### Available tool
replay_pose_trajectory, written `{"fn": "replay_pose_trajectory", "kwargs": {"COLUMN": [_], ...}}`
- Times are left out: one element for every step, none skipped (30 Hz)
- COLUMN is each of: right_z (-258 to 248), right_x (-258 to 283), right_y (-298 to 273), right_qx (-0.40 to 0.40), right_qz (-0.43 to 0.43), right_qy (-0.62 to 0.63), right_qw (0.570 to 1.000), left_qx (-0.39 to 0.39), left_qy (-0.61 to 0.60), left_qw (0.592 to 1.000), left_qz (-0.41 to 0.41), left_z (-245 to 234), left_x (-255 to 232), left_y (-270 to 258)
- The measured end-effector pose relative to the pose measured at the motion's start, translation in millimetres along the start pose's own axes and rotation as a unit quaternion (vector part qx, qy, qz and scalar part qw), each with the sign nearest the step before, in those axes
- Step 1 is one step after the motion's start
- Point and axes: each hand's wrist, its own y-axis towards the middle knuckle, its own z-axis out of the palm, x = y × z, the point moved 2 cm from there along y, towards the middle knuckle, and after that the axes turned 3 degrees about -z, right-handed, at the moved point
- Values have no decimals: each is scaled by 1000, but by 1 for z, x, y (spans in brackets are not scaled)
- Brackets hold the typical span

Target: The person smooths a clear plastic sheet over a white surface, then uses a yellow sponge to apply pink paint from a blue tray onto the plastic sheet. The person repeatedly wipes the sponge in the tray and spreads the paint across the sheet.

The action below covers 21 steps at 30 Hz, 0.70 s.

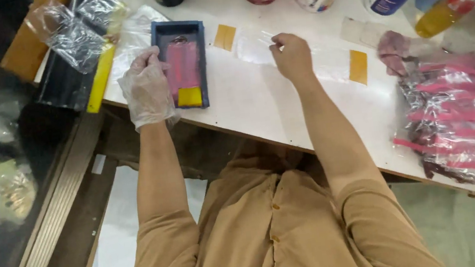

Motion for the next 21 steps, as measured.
{"fn": "replay_pose_trajectory", "kwargs": {"right_z": [9,17,16,15,15,12,10,6,-1,-8,-16,-24,-31,-39,-37,-35,-33,-48,-64,-79,-81], "right_x": [32,65,92,115,137,153,169,182,195,206,217,225,233,240,239,237,234,237,240,242,233], "right_y": [-7,-15,-18,-23,-28,-31,-34,-38,-43,-47,-52,-57,-63,-69,-69,-71,-72,-75,-78,-83,-88], "right_qx": [42,85,89,126,163,165,187,207,208,241,274,271,284,296,293,279,264,260,242,223,219], "right_qz": [2,4,-5,4,13,9,6,5,4,23,41,42,23,6,10,10,10,17,23,30,38], "right_qy": [47,93,96,139,180,181,188,194,194,168,143,142,124,106,105,114,123,120,146,173,170], "right_qw": [998,992,991,982,970,970,964,959,959,956,950,951,951,949,950,954,957,958,959,959,960], "left_qx": [-49,-97,-106,-96,-86,-89,-73,-54,-55,-30,-4,-3,-7,-10,-8,-3,3,8,15,23,31], "left_qy": [-23,-46,-46,-17,13,12,18,25,24,44,64,63,167,267,266,231,195,193,139,85,86], "left_qw": [998,994,993,995,996,996,996,997,997,998,997,998,981,939,938,954,968,967,984,994,993], "left_qz": [17,34,29,3,-23,-25,-37,-47,-48,-39,-30,-27,95,217,221,190,158,164,114,62,68], "left_z": [0,0,3,8,14,9,6,4,-6,-13,-20,-15,-8,2,3,6,9,12,15,19,24], "left_x": [13,26,48,69,91,93,95,95,83,68,52,60,63,65,64,64,64,59,56,53,45], "left_y": [17,35,56,77,97,90,83,75,57,40,22,27,30,33,33,32,31,29,27,25,12]}}
